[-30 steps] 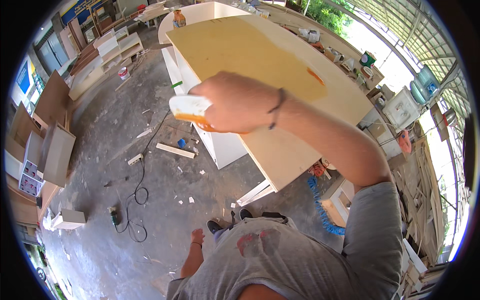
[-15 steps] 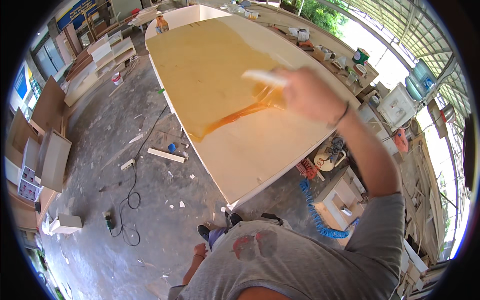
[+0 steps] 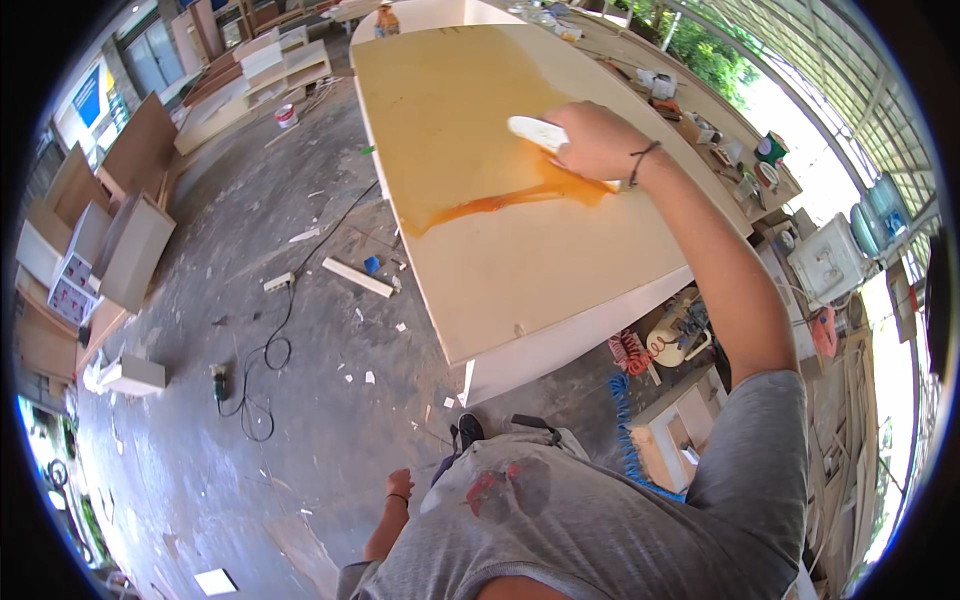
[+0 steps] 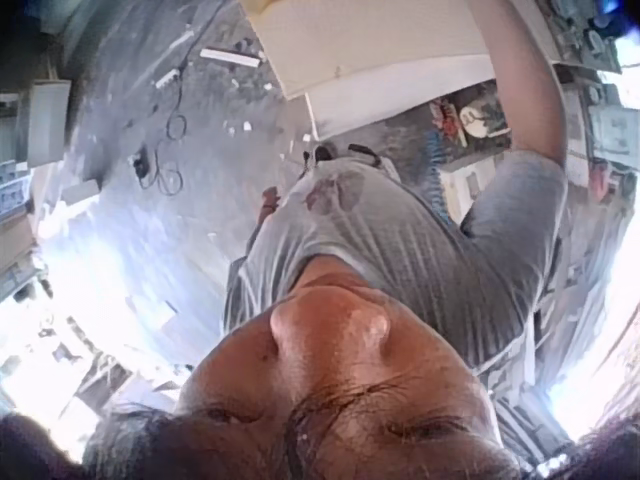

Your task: The person applies a liquid adhesive to the top surface of a wooden cabinet using a spreader, sands the edges with a block, and then picks up a curved laminate sheet.

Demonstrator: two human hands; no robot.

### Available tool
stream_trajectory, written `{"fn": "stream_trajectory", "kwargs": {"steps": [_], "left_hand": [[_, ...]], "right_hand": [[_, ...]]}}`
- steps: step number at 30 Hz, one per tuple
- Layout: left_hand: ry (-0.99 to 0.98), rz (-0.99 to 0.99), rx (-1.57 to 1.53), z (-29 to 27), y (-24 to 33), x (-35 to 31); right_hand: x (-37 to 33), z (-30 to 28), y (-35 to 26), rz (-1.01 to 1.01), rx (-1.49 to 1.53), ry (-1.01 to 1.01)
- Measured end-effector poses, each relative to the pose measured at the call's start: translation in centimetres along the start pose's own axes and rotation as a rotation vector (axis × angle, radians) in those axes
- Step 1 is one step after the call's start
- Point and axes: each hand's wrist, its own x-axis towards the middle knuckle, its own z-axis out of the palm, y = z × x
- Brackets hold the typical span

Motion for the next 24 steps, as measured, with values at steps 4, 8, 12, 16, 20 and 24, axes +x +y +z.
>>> {"fn": "stream_trajectory", "kwargs": {"steps": [4, 8, 12, 16, 20, 24], "left_hand": [[0.078, -0.09, -0.183, 4.5, 0.9, -3.2], [0.077, -0.8, -1.626, 3.6, 5.9, -7.1], [0.201, -0.718, -1.78, 8.2, 9.0, -11.2], [0.293, -0.795, -1.872, 12.7, 12.5, -15.4], [0.22, -0.523, -1.091, 21.5, 14.0, -19.6], [0.051, -0.389, -0.634, 29.9, 18.0, -23.1]], "right_hand": [[0.6, 0.5, -6.7, -0.267, 0.102, -0.004], [0.2, 2.0, -13.8, -0.375, 0.049, -0.102], [-2.0, 1.1, -17.7, -0.586, 0.198, -0.054], [-2.0, -2.1, -13.3, -0.562, 0.235, 0.036], [-1.2, -2.7, -1.0, -0.201, 0.137, -0.055], [-2.3, 0.0, -0.3, -0.142, -0.097, 0.0]]}}
